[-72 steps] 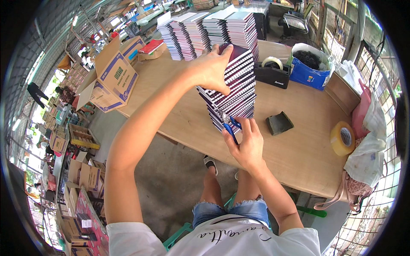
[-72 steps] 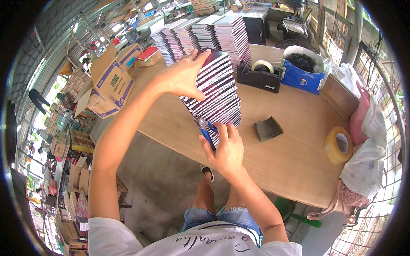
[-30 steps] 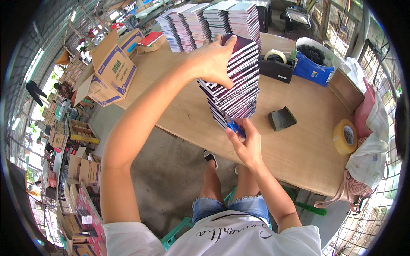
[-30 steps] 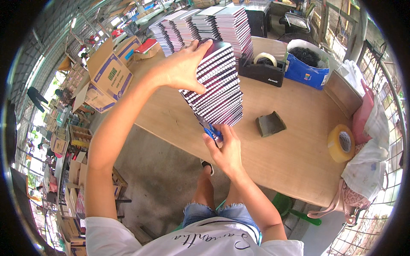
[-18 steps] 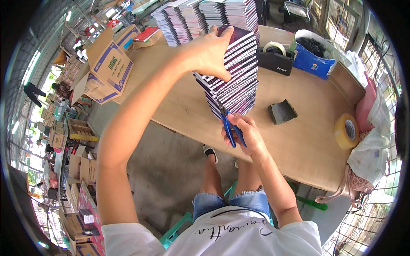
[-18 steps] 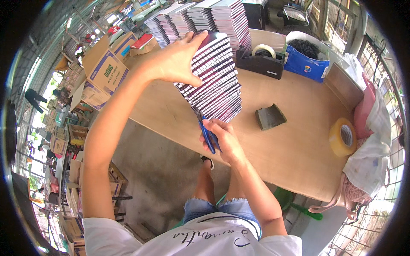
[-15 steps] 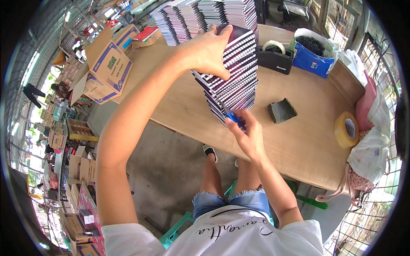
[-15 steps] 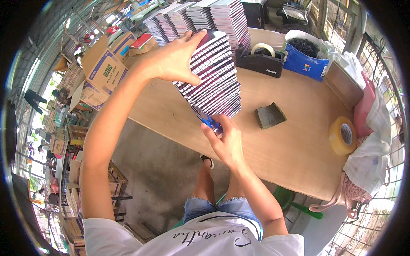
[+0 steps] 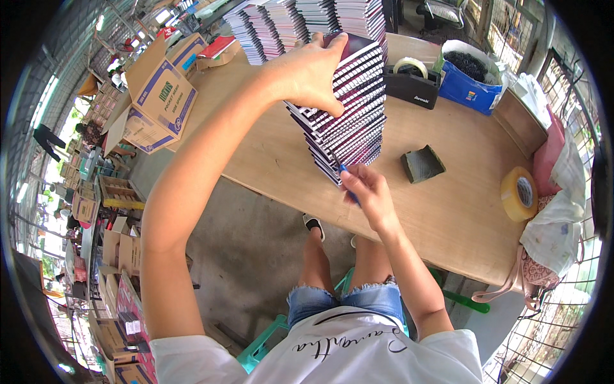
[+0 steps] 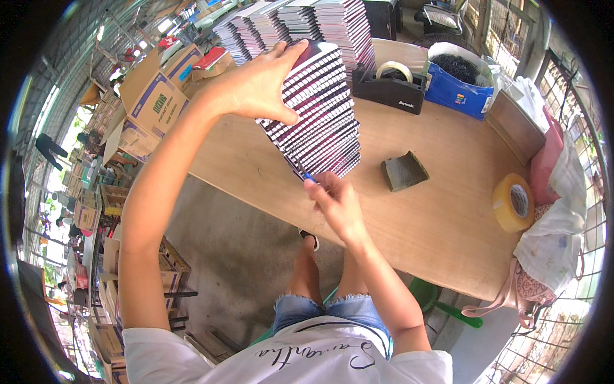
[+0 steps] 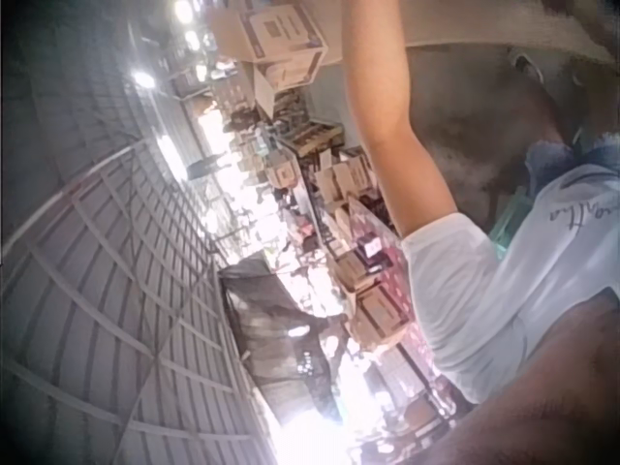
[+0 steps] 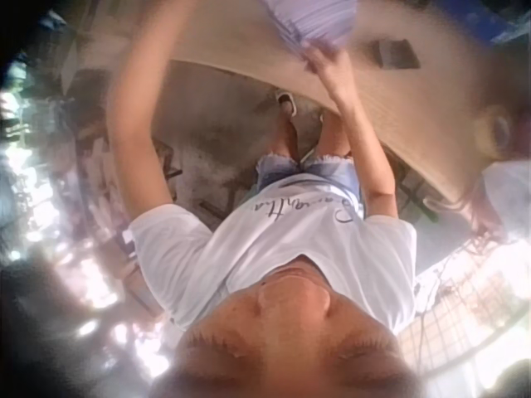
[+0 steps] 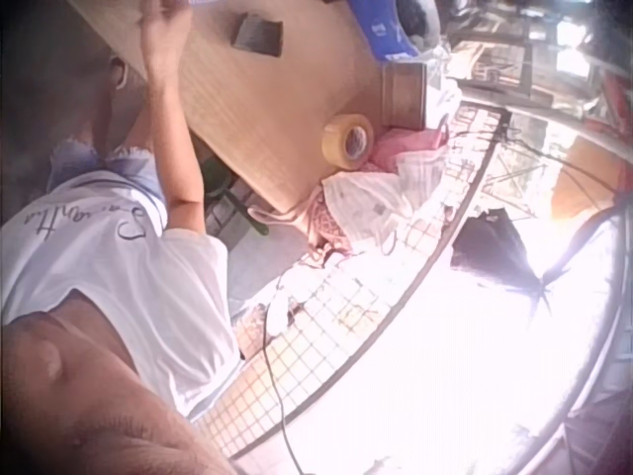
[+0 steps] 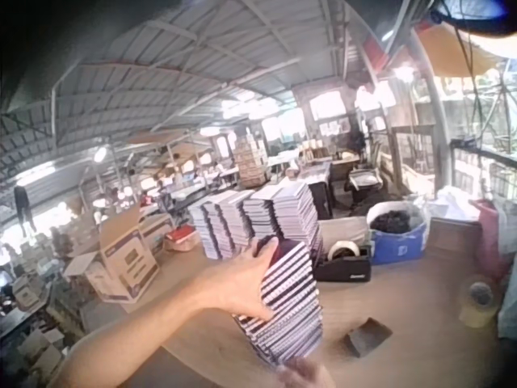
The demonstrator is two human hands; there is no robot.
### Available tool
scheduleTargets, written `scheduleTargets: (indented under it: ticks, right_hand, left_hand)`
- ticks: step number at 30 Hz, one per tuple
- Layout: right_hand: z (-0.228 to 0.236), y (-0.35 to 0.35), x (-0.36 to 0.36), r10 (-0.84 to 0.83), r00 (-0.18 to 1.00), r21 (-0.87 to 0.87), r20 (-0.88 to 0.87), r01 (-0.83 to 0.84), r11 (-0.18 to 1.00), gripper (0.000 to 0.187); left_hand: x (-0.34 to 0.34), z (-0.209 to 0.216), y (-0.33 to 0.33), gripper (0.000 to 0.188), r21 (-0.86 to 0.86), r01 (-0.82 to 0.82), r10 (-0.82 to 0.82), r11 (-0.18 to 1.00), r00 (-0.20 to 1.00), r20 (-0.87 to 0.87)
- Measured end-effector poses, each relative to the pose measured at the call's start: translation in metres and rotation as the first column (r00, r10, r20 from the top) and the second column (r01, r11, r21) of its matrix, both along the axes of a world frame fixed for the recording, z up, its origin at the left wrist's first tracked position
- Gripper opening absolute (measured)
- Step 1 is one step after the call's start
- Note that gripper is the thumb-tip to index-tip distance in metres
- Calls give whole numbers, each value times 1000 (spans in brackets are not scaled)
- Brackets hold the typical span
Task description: The person binds a notebook by threading a metal spiral coil through the punched holes of the covers and pages and then trims the excess coil using shears.
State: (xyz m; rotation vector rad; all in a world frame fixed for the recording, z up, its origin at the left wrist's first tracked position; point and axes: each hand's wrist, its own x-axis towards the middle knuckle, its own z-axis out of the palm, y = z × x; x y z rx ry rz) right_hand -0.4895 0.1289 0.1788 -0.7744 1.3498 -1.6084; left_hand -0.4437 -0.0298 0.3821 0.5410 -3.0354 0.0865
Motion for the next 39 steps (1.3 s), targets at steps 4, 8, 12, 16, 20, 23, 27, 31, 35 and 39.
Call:
scheduleTargets:
  ticks: [4,8,12,16,20,23,27,31,35,39]
  right_hand:
    - [0,14,12,-380,589,-260,-713,282,924,39]
    - [-4,10,11,-421,408,-327,-810,282,902,33]
    - [-4,7,-7,134,942,21,309,-147,989,31]
    - [2,15,8,-211,874,-66,-438,203,977,36]
    - [-16,19,12,-400,587,-254,-704,318,914,43]
    - [-18,17,14,-404,489,-269,-773,324,907,42]
    - [-12,16,11,-288,754,-122,-590,270,955,31]
    - [-34,11,3,-57,997,11,48,57,998,32]
    - [-21,19,15,-421,582,-277,-695,324,905,38]
    - [-22,13,14,-387,493,-260,-779,308,915,43]
  left_hand:
    - [1,-4,-2,111,-63,0,-1,998,1000,-7]
    - [0,-4,0,111,-93,-14,13,996,1000,-9]
    - [-1,-4,-2,111,-92,1,-2,996,1000,-14]
    - [1,-3,0,110,-70,-15,15,997,1000,-5]
    - [-1,-1,-1,109,-42,-7,7,999,1000,-9]
    - [1,-7,-3,109,-97,11,-16,995,999,-50]
    - [0,-10,-6,108,-93,33,-40,995,997,-73]
    - [-1,-3,-1,106,-32,17,-18,999,999,-38]
    - [1,-7,-5,105,-52,28,-31,998,998,-53]
    - [2,-9,-3,106,-109,19,-27,994,997,-72]
